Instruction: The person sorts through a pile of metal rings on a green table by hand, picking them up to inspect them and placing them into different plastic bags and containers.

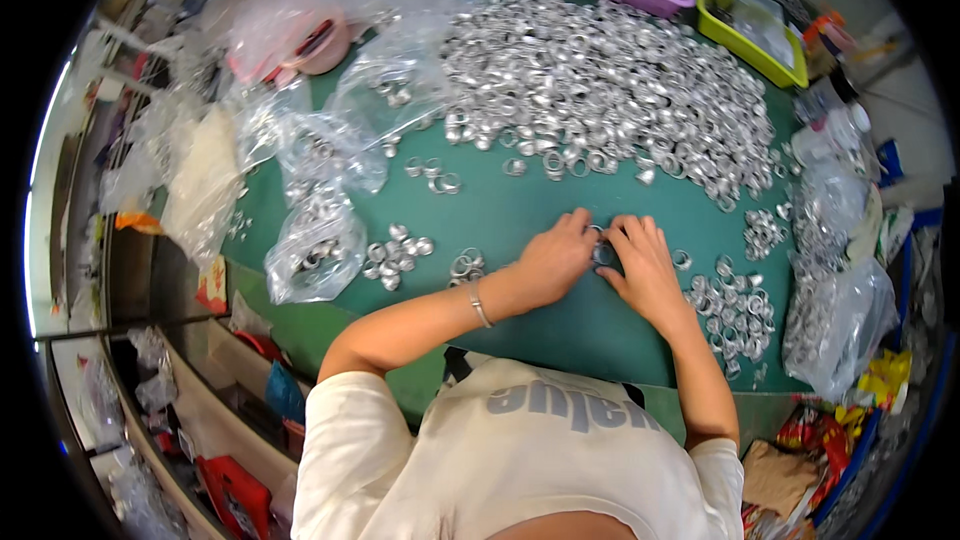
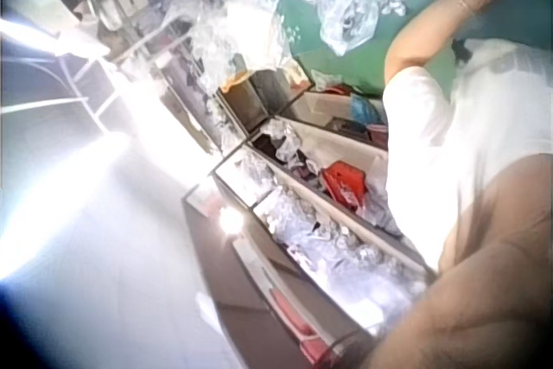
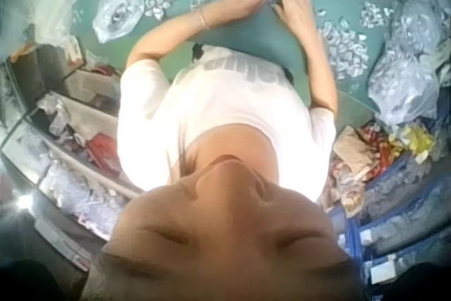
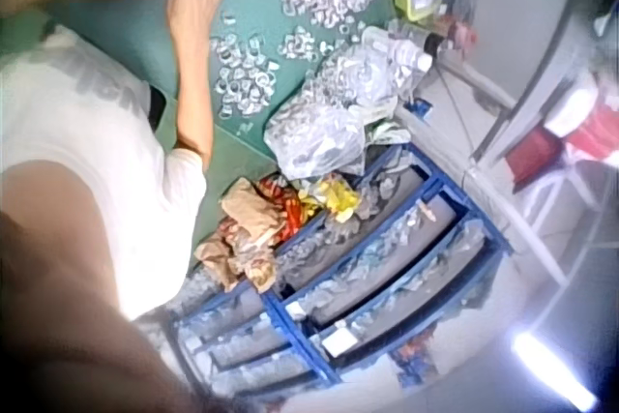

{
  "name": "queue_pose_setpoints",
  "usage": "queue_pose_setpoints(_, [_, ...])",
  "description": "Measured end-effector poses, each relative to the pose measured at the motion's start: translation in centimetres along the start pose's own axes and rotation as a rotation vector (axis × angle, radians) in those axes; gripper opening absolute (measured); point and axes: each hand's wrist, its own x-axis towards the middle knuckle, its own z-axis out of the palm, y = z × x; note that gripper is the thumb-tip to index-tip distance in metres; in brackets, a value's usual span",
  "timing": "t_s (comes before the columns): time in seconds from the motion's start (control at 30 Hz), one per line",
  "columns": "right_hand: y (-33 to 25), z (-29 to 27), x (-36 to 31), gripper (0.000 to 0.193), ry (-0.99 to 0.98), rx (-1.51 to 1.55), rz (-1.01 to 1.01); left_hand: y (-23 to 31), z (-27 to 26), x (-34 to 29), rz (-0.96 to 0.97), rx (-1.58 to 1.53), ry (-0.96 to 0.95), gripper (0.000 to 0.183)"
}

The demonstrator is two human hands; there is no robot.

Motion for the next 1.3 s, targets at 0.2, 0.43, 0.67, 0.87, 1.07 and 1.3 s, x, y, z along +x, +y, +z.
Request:
queue_pose_setpoints(0.2, [-0.3, 1.5, 0.2, 0.038, 0.021, -0.065, -0.054, -0.3, 0.4, -1.0, 0.026, 0.049, 0.083, 0.033])
queue_pose_setpoints(0.43, [-1.7, 2.0, 2.3, 0.034, 0.072, 0.124, 0.026, -1.2, -1.2, -2.1, -0.078, 0.078, 0.216, 0.029])
queue_pose_setpoints(0.67, [-3.9, 6.0, 7.7, 0.030, 0.060, 0.319, -0.107, -5.1, -7.0, -6.8, -0.228, 0.075, 0.347, 0.027])
queue_pose_setpoints(0.87, [-8.4, 10.6, 11.8, 0.033, -0.067, 0.331, -0.288, -8.4, -10.6, -11.5, -0.384, 0.144, 0.316, 0.021])
queue_pose_setpoints(1.07, [-8.4, 12.6, 12.1, 0.038, -0.298, 0.545, -0.293, -11.1, -10.3, -13.1, -0.346, 0.080, 0.279, 0.019])
queue_pose_setpoints(1.3, [-9.1, 11.0, 11.7, 0.034, -0.268, 0.386, -0.317, -10.1, -10.8, -12.2, -0.325, -0.044, 0.326, 0.021])
